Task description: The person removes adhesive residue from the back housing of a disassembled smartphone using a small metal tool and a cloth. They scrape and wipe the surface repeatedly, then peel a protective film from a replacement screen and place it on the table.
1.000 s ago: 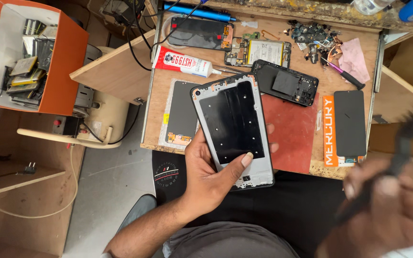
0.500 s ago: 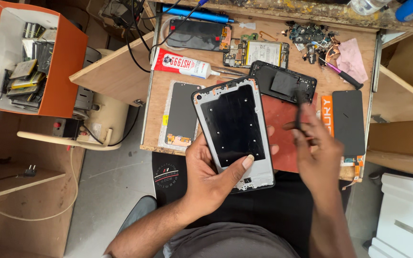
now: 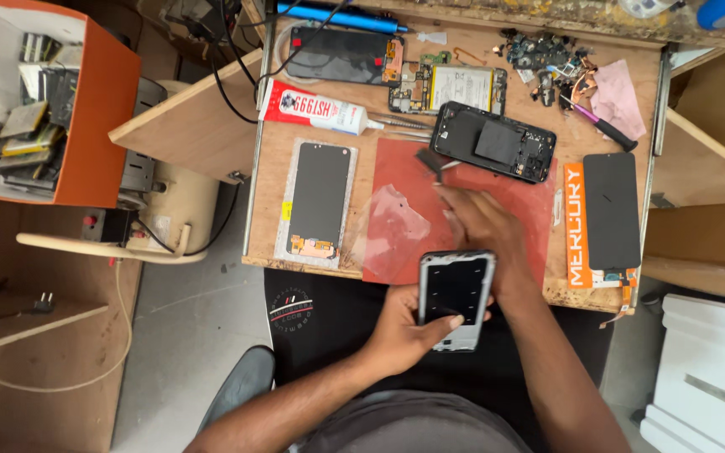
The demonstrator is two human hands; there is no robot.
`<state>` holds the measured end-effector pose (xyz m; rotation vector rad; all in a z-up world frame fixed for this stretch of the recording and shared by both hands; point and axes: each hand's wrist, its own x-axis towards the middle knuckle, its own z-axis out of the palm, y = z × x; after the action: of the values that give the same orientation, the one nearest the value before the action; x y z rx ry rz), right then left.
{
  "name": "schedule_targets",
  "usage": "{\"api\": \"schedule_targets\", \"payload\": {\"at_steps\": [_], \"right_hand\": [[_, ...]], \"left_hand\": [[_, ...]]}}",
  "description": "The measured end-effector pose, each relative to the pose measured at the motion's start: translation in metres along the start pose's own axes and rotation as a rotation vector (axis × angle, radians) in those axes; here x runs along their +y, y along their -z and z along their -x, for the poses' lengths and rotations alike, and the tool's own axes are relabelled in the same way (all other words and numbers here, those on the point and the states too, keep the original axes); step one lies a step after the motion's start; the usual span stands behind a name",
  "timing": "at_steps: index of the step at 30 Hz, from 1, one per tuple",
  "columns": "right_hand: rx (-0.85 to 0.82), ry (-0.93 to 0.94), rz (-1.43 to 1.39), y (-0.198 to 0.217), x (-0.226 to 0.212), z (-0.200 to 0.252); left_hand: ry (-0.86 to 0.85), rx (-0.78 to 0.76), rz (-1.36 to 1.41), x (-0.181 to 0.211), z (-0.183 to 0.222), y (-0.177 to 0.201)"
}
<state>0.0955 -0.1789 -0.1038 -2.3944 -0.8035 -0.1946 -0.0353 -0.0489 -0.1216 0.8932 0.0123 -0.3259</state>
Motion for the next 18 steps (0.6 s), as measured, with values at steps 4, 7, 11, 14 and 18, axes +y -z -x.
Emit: {"api": "schedule_targets", "payload": {"at_steps": [4, 7, 11, 14, 18], "right_hand": [[-0.115, 0.118, 0.091, -0.006, 0.000, -0.024], [-0.141, 0.172, 0.155, -0.016, 0.006, -0.035], [-0.021, 0.190, 0.168, -0.018, 0.015, -0.027], [0.094, -0.222, -0.417, -0.010, 0.009, -0.003], [-0.170, -0.506, -0.980, -0.007, -0.020, 0.037]], "left_hand": [[-0.025, 0.063, -0.018, 0.000, 0.002, 0.022], [-0.022, 0.122, 0.044, -0.002, -0.003, 0.032], [-0.075, 0.173, 0.074, -0.006, -0.005, 0.041], [-0.124, 0.263, 0.088, -0.005, -0.004, 0.046], [-0.194, 0.213, 0.266, 0.009, 0.004, 0.041]]}}
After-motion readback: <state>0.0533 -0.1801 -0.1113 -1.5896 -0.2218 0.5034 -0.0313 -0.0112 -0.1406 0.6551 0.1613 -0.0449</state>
